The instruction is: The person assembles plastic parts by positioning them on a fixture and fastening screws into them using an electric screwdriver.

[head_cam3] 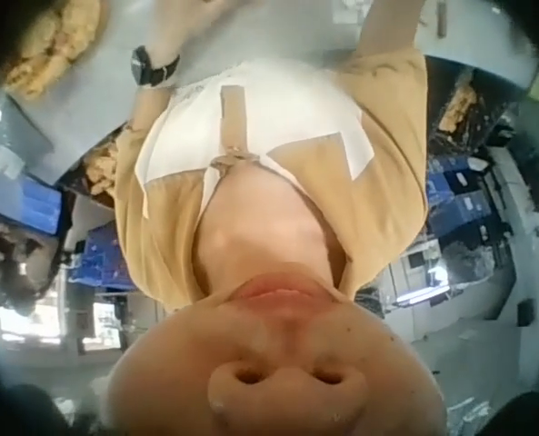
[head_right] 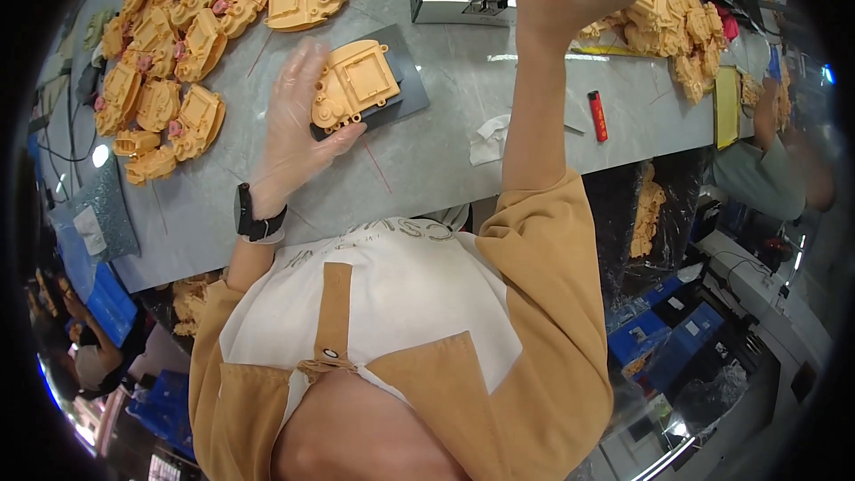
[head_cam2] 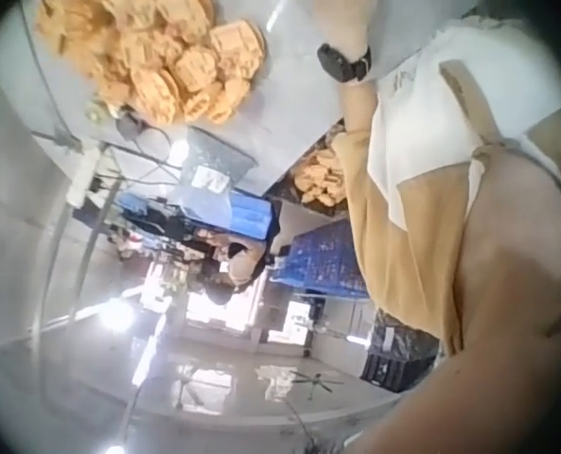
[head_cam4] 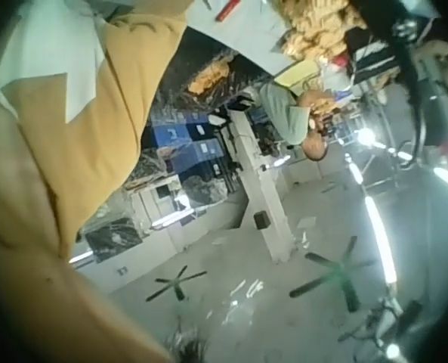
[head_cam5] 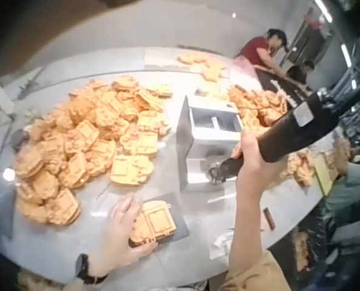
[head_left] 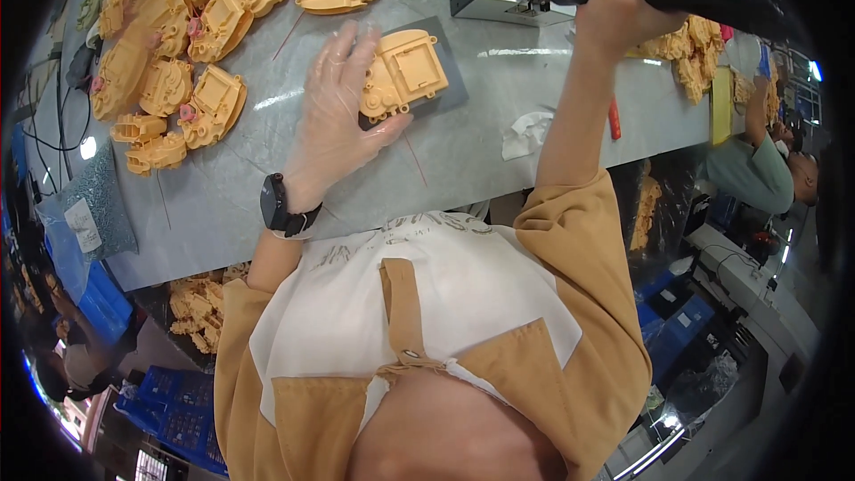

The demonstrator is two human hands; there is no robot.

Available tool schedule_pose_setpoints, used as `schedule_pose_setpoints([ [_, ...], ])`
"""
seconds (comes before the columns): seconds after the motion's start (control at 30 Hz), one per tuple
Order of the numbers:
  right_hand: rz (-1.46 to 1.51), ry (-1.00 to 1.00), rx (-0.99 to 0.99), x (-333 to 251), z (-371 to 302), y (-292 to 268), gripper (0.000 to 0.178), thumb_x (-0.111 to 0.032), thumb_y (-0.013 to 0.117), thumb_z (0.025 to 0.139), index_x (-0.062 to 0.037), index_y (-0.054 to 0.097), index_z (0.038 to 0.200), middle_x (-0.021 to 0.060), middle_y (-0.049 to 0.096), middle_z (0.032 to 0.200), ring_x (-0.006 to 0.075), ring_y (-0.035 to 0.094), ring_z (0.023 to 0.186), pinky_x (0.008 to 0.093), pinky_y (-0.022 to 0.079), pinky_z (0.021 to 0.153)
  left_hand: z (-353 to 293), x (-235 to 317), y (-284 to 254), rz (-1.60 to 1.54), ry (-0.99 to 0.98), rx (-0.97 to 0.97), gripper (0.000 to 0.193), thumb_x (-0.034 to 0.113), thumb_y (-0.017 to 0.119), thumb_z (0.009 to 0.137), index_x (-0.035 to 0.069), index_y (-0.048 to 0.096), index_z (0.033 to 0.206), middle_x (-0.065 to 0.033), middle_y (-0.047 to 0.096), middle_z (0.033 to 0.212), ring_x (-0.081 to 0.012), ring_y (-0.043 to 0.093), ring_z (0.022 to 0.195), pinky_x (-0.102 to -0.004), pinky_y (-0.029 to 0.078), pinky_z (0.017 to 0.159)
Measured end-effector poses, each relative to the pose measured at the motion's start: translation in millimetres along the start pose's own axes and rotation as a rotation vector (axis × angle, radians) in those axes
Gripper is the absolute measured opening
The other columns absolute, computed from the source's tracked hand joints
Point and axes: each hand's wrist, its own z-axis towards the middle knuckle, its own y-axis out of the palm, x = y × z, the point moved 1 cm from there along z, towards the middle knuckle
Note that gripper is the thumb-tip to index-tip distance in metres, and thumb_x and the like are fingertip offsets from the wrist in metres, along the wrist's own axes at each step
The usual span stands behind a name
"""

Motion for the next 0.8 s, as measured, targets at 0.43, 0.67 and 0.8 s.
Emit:
schedule_pose_setpoints([
  [0.43, 0.242, -0.102, -0.047, -18.2, -8.8, -13.6, 0.039, 0.011, 0.057, 0.071, 0.0031, 0.040, 0.105, 0.0107, 0.055, 0.055, 0.0152, 0.051, 0.042, 0.0276, 0.048, 0.047, -5.5, -13.6, 3.5, -0.069, -0.007, -0.116, 0.089, 0.032, 0.077, 0.064, 0.016, 0.030, 0.138, -0.0186, 0.027, 0.138, -0.0363, 0.031, 0.125, -0.0517, 0.025, 0.103],
  [0.67, 0.147, -0.036, -0.115, 2.2, -5.4, -1.1, 0.034, 0.011, 0.060, 0.070, 0.0036, 0.043, 0.099, 0.0125, 0.057, 0.059, 0.0165, 0.053, 0.044, 0.0275, 0.047, 0.047, -6.6, -13.0, 3.2, -0.053, -0.023, -0.158, 0.089, 0.032, 0.075, 0.067, 0.019, 0.026, 0.140, -0.0174, 0.026, 0.139, -0.0331, 0.025, 0.131, -0.0583, 0.018, 0.104],
  [0.8, 0.036, 0.041, -0.164, 0.0, -18.6, -8.2, 0.034, 0.011, 0.059, 0.071, 0.0030, 0.044, 0.100, 0.0106, 0.056, 0.057, 0.0149, 0.052, 0.043, 0.0272, 0.046, 0.047, -3.0, -16.4, 4.9, -0.052, -0.028, -0.149, 0.087, 0.032, 0.074, 0.068, 0.020, 0.026, 0.140, -0.0176, 0.026, 0.139, -0.0331, 0.025, 0.131, -0.0589, 0.018, 0.103],
])
